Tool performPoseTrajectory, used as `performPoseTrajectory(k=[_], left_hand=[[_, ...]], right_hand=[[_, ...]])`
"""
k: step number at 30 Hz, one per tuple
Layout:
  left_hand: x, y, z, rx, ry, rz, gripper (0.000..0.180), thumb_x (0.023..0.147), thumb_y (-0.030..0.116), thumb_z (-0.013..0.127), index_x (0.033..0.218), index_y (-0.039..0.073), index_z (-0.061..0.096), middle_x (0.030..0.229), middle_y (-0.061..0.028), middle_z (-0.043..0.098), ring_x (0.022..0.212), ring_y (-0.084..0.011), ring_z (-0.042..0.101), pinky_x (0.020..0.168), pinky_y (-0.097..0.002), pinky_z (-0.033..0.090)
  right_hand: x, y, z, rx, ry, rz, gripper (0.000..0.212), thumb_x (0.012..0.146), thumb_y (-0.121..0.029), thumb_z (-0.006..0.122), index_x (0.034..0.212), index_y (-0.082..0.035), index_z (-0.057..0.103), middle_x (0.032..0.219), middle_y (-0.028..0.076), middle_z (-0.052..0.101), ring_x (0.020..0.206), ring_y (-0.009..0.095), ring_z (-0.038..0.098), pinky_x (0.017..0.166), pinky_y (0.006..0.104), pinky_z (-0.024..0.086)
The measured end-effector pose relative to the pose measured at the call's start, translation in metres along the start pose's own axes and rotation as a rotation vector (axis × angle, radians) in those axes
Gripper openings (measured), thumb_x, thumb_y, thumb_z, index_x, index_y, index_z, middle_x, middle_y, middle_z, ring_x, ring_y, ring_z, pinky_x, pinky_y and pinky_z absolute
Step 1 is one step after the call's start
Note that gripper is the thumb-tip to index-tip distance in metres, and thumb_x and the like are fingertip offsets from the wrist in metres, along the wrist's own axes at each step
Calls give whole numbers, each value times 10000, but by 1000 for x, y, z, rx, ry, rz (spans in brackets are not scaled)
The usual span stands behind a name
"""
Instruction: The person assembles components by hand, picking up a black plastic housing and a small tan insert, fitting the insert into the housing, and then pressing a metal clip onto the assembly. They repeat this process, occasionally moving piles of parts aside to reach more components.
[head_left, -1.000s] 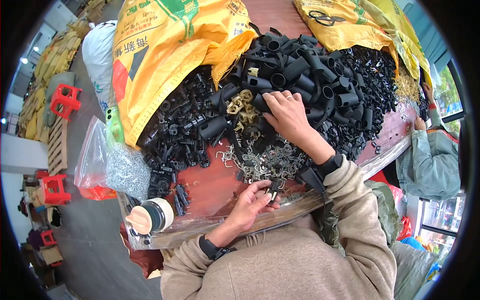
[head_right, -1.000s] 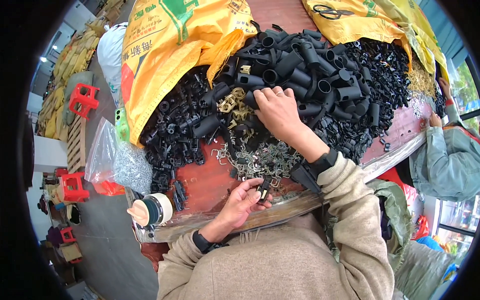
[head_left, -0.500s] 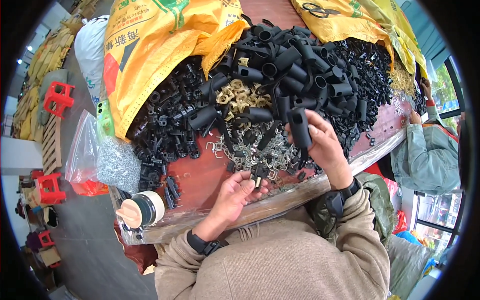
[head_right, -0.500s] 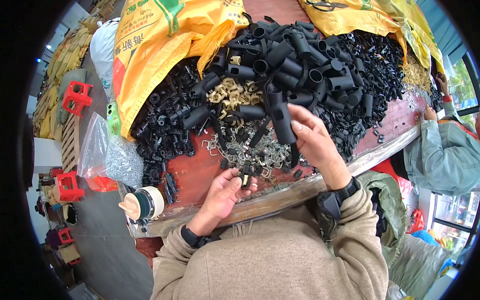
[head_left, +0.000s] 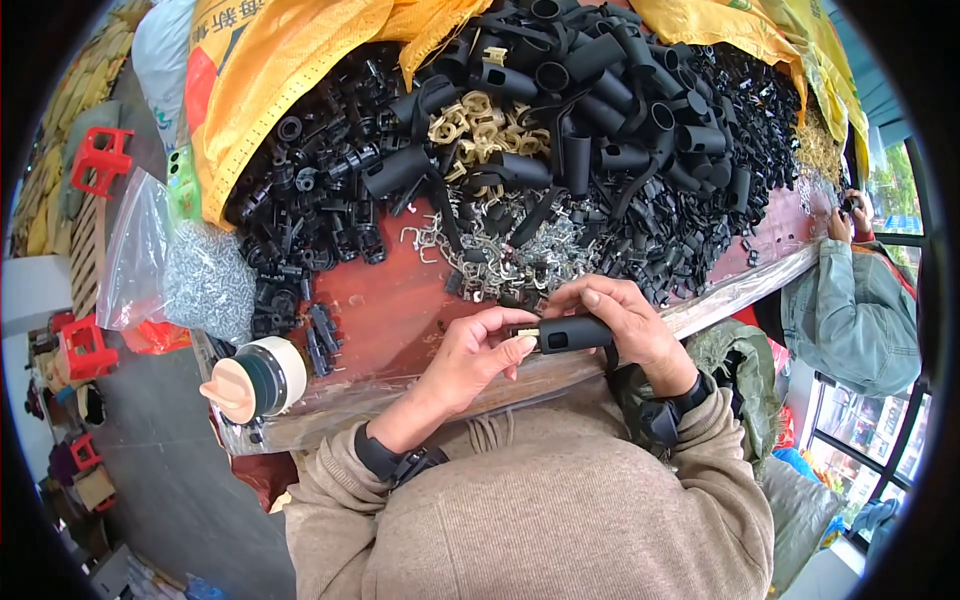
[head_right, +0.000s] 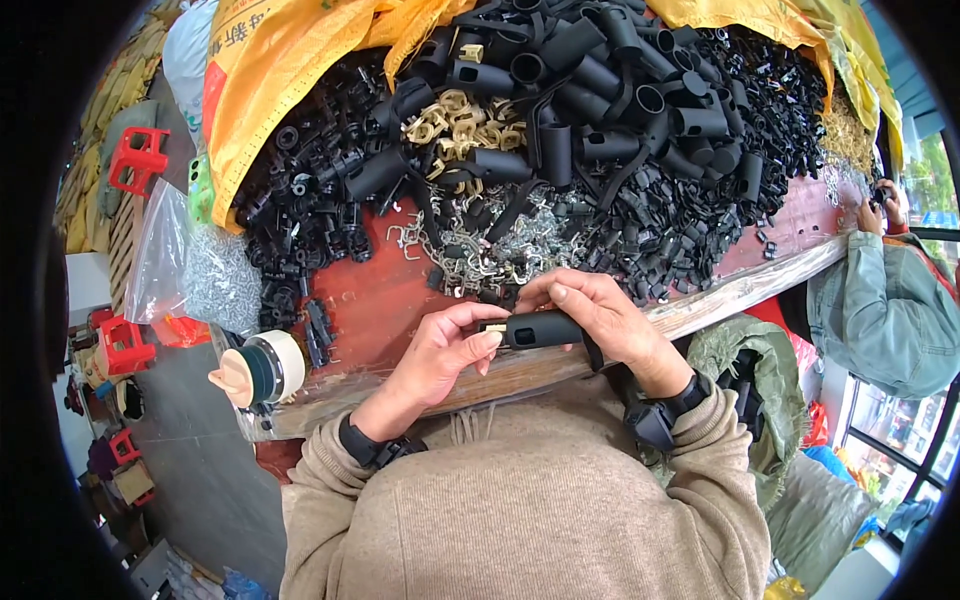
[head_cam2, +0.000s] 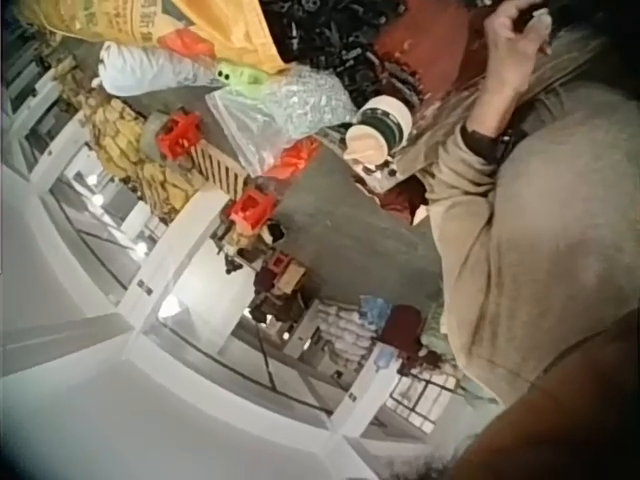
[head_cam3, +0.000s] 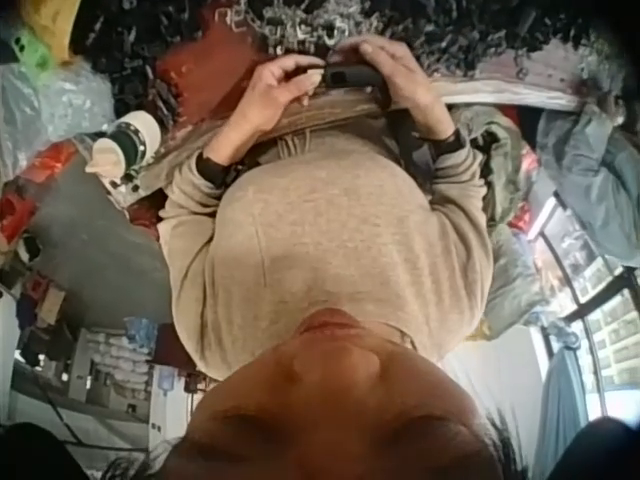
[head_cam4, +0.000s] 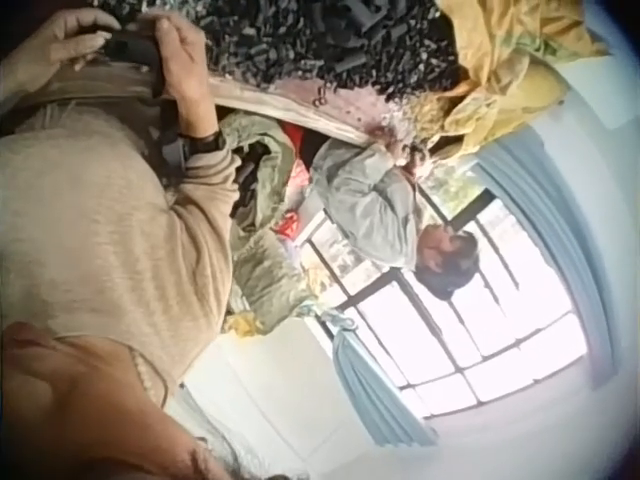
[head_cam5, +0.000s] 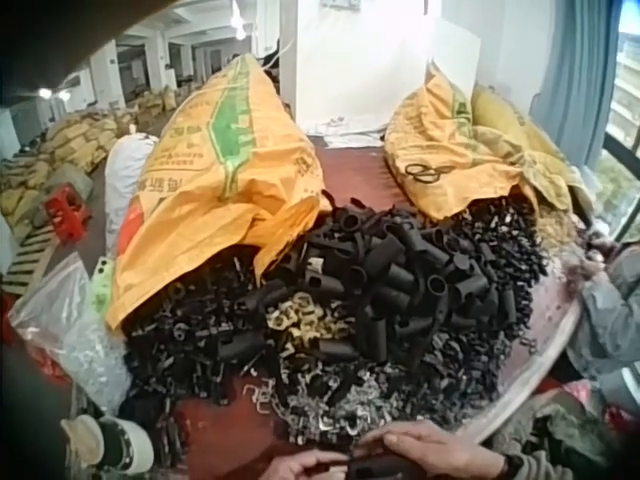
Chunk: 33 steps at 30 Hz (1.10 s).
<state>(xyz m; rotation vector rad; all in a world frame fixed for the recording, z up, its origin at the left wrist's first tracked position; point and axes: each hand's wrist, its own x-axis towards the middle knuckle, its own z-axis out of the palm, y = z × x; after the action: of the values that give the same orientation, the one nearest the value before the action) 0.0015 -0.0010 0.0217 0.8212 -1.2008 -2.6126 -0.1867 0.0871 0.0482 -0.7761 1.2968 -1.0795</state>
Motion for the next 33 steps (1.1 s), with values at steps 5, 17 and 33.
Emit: performPoseTrajectory(k=[5,17,33], left_hand=[[0,-1,-2,103,59,22,265,801,124,594,1027,-10,553,734,-20,560,596,-67,507,561,-193,443],[2,-2,3,82,145,4,285,809,120,584,1047,-33,549,776,-43,583,618,-69,530,580,-195,460],[3,-6,1,-174,115,-77,554,765,157,646,1202,-27,361,938,-84,572,723,-101,561,587,-212,474]], right_hand=[[0,3,6,-32,35,48,331,908,-239,357,996,24,537,890,87,602,784,114,559,616,203,452],[-3,26,22,211,166,68,346,927,-261,294,1010,8,494,859,86,578,753,112,547,642,220,451],[18,6,2,-153,-500,-299,815,676,-531,595,1243,0,351,1196,158,418,1122,261,396,949,370,293]])
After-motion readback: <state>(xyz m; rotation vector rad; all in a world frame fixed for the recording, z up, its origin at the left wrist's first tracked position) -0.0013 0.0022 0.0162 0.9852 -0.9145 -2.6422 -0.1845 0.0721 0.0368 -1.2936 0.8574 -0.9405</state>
